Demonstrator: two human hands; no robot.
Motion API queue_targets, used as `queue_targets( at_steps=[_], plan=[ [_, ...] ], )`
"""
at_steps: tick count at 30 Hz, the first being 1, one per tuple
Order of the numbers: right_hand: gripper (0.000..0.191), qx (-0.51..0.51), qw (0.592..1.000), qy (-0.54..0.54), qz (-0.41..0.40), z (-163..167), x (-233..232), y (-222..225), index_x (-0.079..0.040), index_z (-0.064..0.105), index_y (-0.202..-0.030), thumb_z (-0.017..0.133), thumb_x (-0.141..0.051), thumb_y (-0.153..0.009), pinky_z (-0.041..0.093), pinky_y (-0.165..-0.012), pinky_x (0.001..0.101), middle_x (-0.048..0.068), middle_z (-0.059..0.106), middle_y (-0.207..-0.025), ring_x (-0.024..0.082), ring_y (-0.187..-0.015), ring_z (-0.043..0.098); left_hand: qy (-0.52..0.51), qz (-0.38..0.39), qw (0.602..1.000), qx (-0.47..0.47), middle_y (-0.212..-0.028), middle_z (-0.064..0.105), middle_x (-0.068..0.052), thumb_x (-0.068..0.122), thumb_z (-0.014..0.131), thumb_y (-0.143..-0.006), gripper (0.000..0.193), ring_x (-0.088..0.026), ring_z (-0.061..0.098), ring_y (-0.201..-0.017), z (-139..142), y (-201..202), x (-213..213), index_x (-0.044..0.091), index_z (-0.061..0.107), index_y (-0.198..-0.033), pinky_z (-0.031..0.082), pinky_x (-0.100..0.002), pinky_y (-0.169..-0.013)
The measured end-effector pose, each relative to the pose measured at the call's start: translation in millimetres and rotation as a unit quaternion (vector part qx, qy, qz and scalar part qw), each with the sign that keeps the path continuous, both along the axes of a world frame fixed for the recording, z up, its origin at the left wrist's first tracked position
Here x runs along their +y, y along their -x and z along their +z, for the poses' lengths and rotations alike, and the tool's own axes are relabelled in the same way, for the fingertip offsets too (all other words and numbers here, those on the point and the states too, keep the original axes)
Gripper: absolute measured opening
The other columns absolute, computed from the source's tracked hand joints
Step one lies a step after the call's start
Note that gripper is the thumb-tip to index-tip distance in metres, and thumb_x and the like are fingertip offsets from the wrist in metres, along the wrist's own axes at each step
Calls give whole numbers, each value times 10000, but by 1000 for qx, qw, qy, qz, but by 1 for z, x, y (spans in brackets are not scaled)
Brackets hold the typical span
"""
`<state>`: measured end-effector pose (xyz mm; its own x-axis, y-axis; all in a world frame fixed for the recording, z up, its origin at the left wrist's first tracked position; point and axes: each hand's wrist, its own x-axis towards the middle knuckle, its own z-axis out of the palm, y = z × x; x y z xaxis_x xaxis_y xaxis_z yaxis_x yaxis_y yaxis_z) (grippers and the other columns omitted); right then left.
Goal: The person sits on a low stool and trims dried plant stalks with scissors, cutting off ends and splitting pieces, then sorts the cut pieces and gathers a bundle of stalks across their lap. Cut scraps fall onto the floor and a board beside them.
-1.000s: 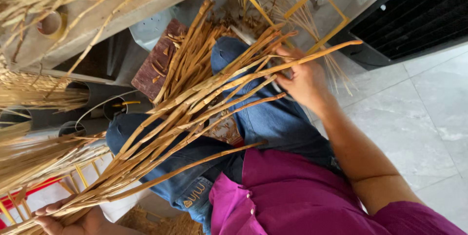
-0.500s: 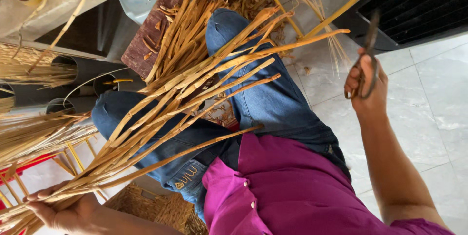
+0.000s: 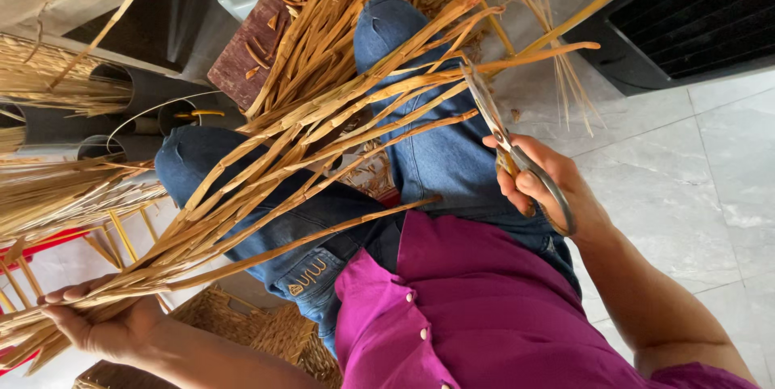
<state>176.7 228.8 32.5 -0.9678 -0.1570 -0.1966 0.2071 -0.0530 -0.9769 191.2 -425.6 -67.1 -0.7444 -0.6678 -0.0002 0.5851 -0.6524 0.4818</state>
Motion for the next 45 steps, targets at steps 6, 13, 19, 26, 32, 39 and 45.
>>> queue_targets(
  at_steps=[6, 13, 19, 26, 32, 39, 45],
  plan=[
    [742, -22, 1000, 3, 3, 4, -2, 9, 33, 482, -1489, 609, -478, -967, 382, -492, 223, 36, 564, -768, 61, -559, 460, -23, -16, 1000, -3, -1105, 753, -121, 148, 643, -1146, 168, -172, 739, -906, -1, 1, 3, 15, 694, -1235, 629, -263, -871],
    [633, -23, 1000, -11, -3, 7, -3, 11, 7, 493, -1481, 586, -384, -991, 369, -483, 208, 11, 551, -729, 48, -539, 444, -30, -46, 998, 8, -1104, 741, -109, 164, 628, -1191, 161, -163, 731, -920, -4, -2, 2, 11, 677, -1201, 631, -238, -905],
    [496, -24, 998, -38, -38, 4, -9, 10, -26, 529, -1456, 598, -164, -985, 357, -492, 204, -11, 519, -715, 52, -546, 448, -39, -13, 999, -12, -1086, 755, -130, 130, 662, -1150, 142, -185, 733, -891, -1, 3, 3, 3, 695, -1204, 635, -265, -870],
    [457, -20, 998, -52, -42, -1, -8, 26, -45, 563, -1439, 599, -89, -985, 356, -503, 192, -16, 524, -705, 42, -536, 453, -32, -18, 999, -10, -1087, 751, -127, 135, 664, -1159, 124, -180, 736, -903, 3, 4, 10, 21, 693, -1195, 637, -266, -878],
    [404, 6, 993, -68, -94, -9, -8, 29, -45, 628, -1365, 635, -65, -961, 353, -378, 214, -4, 541, -623, 50, -417, 452, -46, -19, 999, -8, -1084, 753, -127, 152, 651, -1160, 134, -187, 740, -885, 5, 6, 17, 35, 702, -1200, 637, -271, -847],
    [607, 88, 980, -170, -54, 3, 16, 0, -72, 593, -1427, 776, -57, -849, 494, -712, 210, -9, 604, -859, 57, -787, 591, -49, -38, 998, -6, -1099, 752, -113, 173, 642, -1189, 143, -166, 735, -892, -6, 2, 5, 43, 675, -1140, 631, -253, -851],
    [700, 10, 961, -276, 14, -3, 11, -8, -95, 628, -1375, 874, -114, -719, 514, -650, 237, 8, 642, -808, 80, -723, 617, -61, -50, 997, -6, -1104, 748, -94, 194, 631, -1187, 161, -158, 731, -900, -10, 1, 3, 43, 673, -1147, 631, -252, -867]
  ],
)
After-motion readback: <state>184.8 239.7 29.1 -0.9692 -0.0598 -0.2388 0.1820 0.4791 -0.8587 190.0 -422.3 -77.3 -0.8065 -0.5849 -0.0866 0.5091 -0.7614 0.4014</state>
